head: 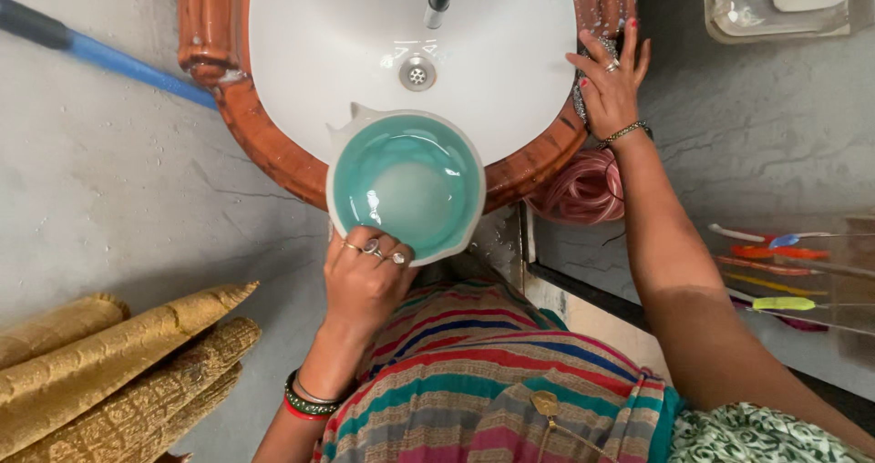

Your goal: The person cleans a bathroom sink by hand using a scrubber and soapy water, wiping the basin, faucet, and soap bottle, and rinsing the surfaces with water from a bowl and a mug.

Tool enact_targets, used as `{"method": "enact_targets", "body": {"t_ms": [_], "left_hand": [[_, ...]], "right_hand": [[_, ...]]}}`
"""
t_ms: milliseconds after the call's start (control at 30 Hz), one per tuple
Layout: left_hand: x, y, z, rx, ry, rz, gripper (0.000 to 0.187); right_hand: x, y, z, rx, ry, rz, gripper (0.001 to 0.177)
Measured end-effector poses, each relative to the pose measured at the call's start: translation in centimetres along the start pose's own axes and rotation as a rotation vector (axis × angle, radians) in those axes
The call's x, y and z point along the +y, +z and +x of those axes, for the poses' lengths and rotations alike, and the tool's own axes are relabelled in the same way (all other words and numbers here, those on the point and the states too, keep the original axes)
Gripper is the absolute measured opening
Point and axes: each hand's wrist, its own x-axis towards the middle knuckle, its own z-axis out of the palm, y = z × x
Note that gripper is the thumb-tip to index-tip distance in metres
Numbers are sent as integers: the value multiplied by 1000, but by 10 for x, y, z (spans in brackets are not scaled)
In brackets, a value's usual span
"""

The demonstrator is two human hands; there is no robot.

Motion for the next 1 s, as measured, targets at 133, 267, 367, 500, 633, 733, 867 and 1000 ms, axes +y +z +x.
{"method": "enact_targets", "body": {"t_ms": [133,267,367,500,633,733,867,1000], "left_hand": [[7,-3,9,16,52,-45,20],[16,-6,18,31,54,-26,19],[22,-12,22,50,63,19,19],[31,-18,19,90,63,16,24],[50,-24,8,77,11,4,26],[62,-23,2,112,12,-2,24],[79,-26,-10,110,-31,12,24],[97,-34,-30,108,-45,39,23]], "right_hand": [[-72,14,-27,-10,28,26,40],[-194,38,-79,30,75,374,85],[-148,31,-58,-236,180,219,58],[-22,-3,-9,71,-11,140,51],[-38,18,-31,243,86,170,57],[-131,53,-92,217,32,3,55],[-172,67,-98,-52,187,733,61],[-80,34,-61,133,-71,91,52]]}}
